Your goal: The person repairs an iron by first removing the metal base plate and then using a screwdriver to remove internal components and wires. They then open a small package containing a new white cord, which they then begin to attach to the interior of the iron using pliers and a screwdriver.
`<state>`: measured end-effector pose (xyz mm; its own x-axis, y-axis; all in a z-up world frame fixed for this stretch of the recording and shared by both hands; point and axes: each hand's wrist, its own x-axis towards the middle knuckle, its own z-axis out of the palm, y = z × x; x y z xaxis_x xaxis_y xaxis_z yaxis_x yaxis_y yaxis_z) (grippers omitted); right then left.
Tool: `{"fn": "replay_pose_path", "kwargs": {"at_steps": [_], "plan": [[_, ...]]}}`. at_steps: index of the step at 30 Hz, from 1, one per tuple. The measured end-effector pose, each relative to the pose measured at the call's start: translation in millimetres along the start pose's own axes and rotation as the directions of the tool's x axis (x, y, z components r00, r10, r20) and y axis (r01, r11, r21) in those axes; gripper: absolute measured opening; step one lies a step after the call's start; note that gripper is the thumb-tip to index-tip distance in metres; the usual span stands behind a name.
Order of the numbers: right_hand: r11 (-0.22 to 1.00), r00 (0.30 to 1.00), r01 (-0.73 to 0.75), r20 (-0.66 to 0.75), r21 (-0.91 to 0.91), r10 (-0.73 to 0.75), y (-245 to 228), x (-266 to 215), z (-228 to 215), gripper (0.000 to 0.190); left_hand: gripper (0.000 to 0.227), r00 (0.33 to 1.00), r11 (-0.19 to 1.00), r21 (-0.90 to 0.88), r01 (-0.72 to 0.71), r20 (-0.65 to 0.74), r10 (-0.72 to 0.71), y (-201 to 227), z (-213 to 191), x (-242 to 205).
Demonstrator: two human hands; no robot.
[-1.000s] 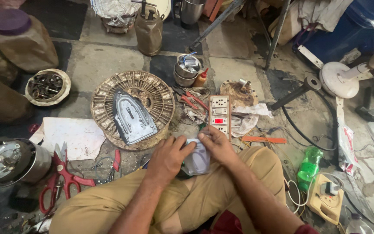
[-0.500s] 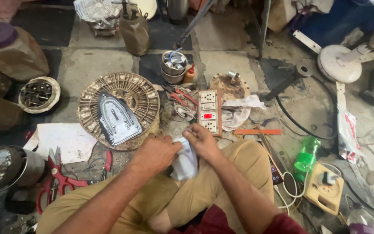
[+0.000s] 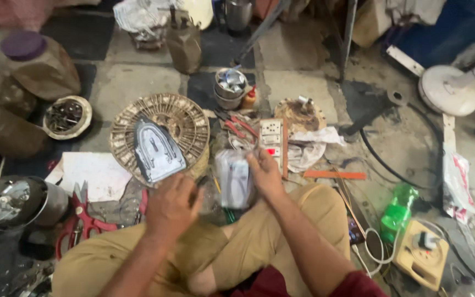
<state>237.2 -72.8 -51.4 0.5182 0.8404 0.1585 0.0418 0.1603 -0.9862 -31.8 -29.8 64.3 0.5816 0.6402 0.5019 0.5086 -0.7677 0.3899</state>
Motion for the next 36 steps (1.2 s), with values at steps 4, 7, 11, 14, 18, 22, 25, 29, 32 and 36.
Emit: {"fn": "replay_pose_path", "kwargs": {"at_steps": [4, 7, 11, 14, 18, 22, 25, 29, 32, 36], "plan": [[0.997, 0.992, -0.079, 0.102, -0.012, 0.08, 8, -22, 3, 0.015, 0.037, 0.972, 0.958, -0.19, 0.214, -0.057, -0.228, 29, 29, 7], [0.992, 0.987, -0.108, 0.125, 0.066, 0.1, -6, -24, 8, 0.016, 0.048, 0.894, 0.816, -0.444, 0.37, -0.069, -0.443, 28, 63, 17], [0.997, 0.996, -0.005, 0.093, -0.079, 0.012, -48, -33, 17, 0.023, 0.025, 0.828, 0.697, -0.497, 0.517, 0.085, -0.554, 21, 88, 13], [0.645, 0.84, 0.543, 0.349, -0.538, -0.416, -88, -43, 17, 0.032, 0.021, 0.876, 0.817, -0.343, 0.464, 0.044, -0.48, 15, 84, 10], [0.566, 0.795, 0.583, 0.554, -0.583, -0.249, -112, -45, 27, 0.046, 0.018, 0.919, 0.884, -0.265, 0.384, 0.012, -0.395, 15, 75, 10], [0.482, 0.811, 0.55, 0.575, -0.682, -0.112, -115, -47, 31, 0.044, 0.019, 0.921, 0.875, -0.308, 0.375, 0.013, -0.39, 15, 72, 10], [0.434, 0.821, 0.51, 0.571, -0.743, 0.015, -109, -44, 32, 0.035, 0.02, 0.908, 0.866, -0.296, 0.403, 0.016, -0.418, 16, 75, 7], [0.457, 0.833, 0.469, 0.551, -0.756, 0.056, -105, -44, 30, 0.032, 0.015, 0.914, 0.875, -0.301, 0.379, -0.026, -0.405, 19, 83, 0], [0.433, 0.797, 0.527, 0.603, -0.731, 0.048, -103, -45, 27, 0.034, 0.015, 0.923, 0.891, -0.296, 0.345, -0.064, -0.378, 17, 85, -5], [0.477, 0.726, 0.61, 0.688, -0.633, -0.017, -101, -42, 16, 0.036, 0.013, 0.887, 0.853, -0.299, 0.427, -0.044, -0.459, 18, 88, -3]]}}
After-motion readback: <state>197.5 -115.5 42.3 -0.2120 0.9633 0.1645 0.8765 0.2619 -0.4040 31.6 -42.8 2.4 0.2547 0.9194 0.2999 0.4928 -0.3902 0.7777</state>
